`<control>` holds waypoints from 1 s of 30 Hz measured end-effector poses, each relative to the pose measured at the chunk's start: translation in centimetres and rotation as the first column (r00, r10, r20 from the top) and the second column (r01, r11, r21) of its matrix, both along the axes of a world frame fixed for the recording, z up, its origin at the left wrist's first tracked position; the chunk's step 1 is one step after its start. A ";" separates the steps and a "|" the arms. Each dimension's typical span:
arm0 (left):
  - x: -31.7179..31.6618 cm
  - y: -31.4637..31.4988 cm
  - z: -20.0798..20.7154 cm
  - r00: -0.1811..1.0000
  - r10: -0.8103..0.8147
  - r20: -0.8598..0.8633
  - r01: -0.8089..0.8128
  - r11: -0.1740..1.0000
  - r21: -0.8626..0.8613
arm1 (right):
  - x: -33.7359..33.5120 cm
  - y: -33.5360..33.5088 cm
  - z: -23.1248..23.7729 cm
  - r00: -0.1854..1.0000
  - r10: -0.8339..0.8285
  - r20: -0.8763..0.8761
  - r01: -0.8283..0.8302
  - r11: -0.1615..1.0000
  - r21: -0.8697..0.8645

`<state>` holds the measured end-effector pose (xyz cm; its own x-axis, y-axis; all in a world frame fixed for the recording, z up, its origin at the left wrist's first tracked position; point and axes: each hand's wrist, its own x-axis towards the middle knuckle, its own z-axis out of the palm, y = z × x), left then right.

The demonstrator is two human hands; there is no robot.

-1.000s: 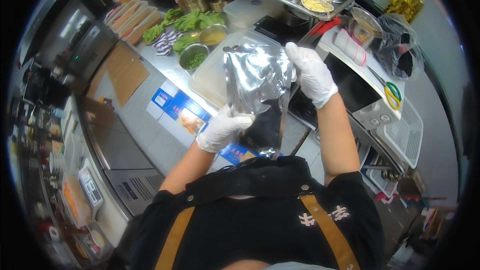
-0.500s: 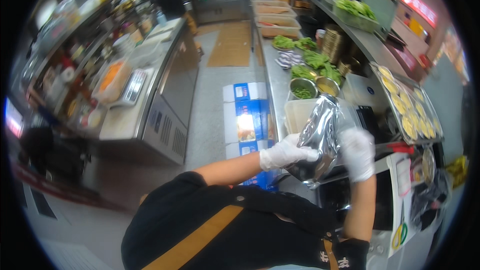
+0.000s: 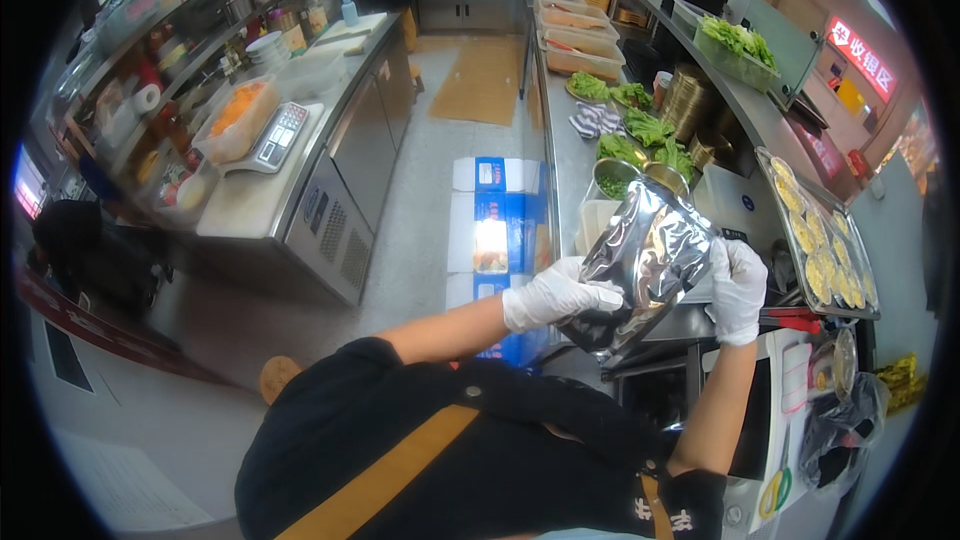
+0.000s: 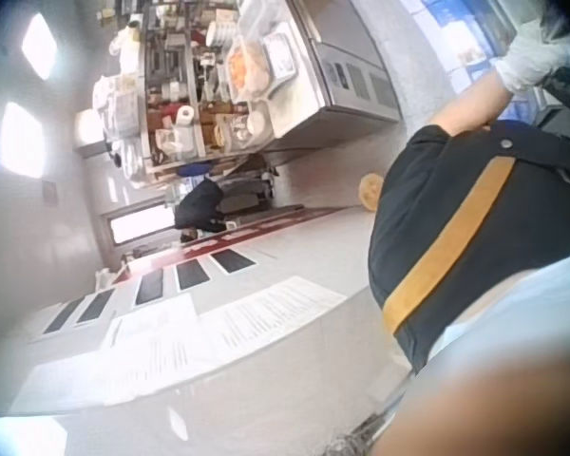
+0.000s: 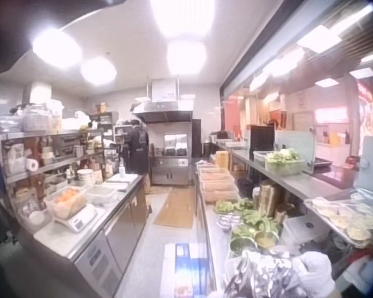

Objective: The person handles a foil pouch, places it on a digital scale, and uses scissors to cut it open. They then pour a liquid from a metal container into a tray of orange food items and move the tray to a prep area. The person also wipes the counter with a cloth.

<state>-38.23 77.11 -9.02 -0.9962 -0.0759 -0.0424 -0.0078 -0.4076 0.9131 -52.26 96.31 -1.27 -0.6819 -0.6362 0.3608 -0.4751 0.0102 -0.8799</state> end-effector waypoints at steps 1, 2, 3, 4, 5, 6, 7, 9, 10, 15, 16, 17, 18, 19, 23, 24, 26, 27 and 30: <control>0.0 0.0 -0.3 1.000 -0.013 -0.005 0.013 0.999 -0.043 | -0.2 0.0 -0.2 0.994 -0.030 0.104 0.041 0.994 -0.106; -0.1 -0.2 -0.6 0.999 0.001 -0.052 -0.003 0.998 -0.056 | -0.3 -0.1 -0.5 0.990 0.028 0.142 -0.001 0.982 -0.189; -0.1 -0.3 -0.9 0.999 0.005 -0.054 -0.009 0.998 -0.064 | -0.4 -0.2 -0.9 0.977 0.087 0.197 -0.037 0.969 -0.245; -0.1 -0.3 -1.2 0.999 0.006 -0.051 -0.010 0.997 -0.072 | -0.4 -0.5 -1.4 0.965 0.117 0.235 -0.045 0.955 -0.292; -0.2 -0.3 -1.4 0.998 0.006 -0.058 -0.009 0.998 -0.063 | -0.3 -0.8 -1.8 0.919 0.270 0.289 -0.153 0.917 -0.369; -0.2 -0.2 -1.6 0.998 0.006 -0.061 -0.009 0.999 -0.054 | -0.3 -1.2 -2.2 0.922 0.149 0.356 -0.020 0.939 -0.343; -0.2 -0.2 -1.8 0.996 -0.001 -0.092 -0.002 1.000 -0.026 | 0.0 -1.6 -2.6 0.902 0.154 0.402 0.001 0.934 -0.358; -0.3 -0.1 -2.0 0.995 0.065 -0.071 -0.062 0.997 0.038 | 0.4 -2.5 -3.2 0.844 0.239 0.480 -0.003 0.897 -0.441; -0.4 0.0 -2.1 0.992 0.065 -0.104 -0.055 0.993 0.104 | 0.6 -2.9 -3.2 0.924 0.078 0.374 0.036 0.957 -0.288; -0.7 -0.7 -2.2 0.987 0.143 -0.072 -0.137 0.987 0.088 | 1.6 -3.4 -2.1 0.846 -0.098 -0.524 0.112 0.994 -0.005; -0.7 -0.7 -2.3 0.993 0.119 -0.024 -0.117 0.990 0.074 | 1.9 -3.4 -1.8 0.963 -0.136 -0.233 0.117 0.989 -0.096; -0.6 -0.7 -2.2 0.992 0.110 -0.065 -0.104 0.991 0.080 | 2.1 -3.3 -1.4 0.985 -0.096 0.145 0.126 0.967 -0.222; -0.4 -0.6 -2.2 0.994 0.093 -0.059 -0.089 0.993 0.077 | 2.4 -3.2 -1.3 0.988 0.007 0.152 0.040 0.952 -0.304; -0.2 -0.5 -2.1 0.994 0.065 -0.085 -0.056 0.993 0.104 | 2.7 -3.0 -1.2 0.988 -0.014 0.157 0.060 0.955 -0.289; 0.2 -1.6 -2.4 0.977 0.211 -0.013 -0.206 0.938 -0.279 | 3.4 -1.6 -4.0 0.931 -0.038 -0.362 0.094 0.986 0.138; 0.6 -3.0 -2.4 0.971 0.223 -0.086 -0.234 0.812 -0.535 | 3.3 -1.2 -5.5 0.855 -0.073 -0.514 0.076 0.997 -0.016; 0.7 -4.5 -3.5 0.919 0.388 -0.070 -0.391 0.920 -0.024 | 3.6 2.1 -8.7 0.795 -0.229 -0.562 0.271 0.963 -0.009; 0.9 -6.1 -3.7 0.905 0.422 -0.045 -0.425 0.904 -0.059 | 4.0 5.0 -10.2 0.861 -0.284 -0.423 0.333 0.942 0.044; 3.4 -8.8 -4.9 0.836 0.547 -0.047 -0.548 0.836 -0.010 | 4.6 14.4 -12.7 0.681 -0.518 -0.518 0.671 0.724 0.158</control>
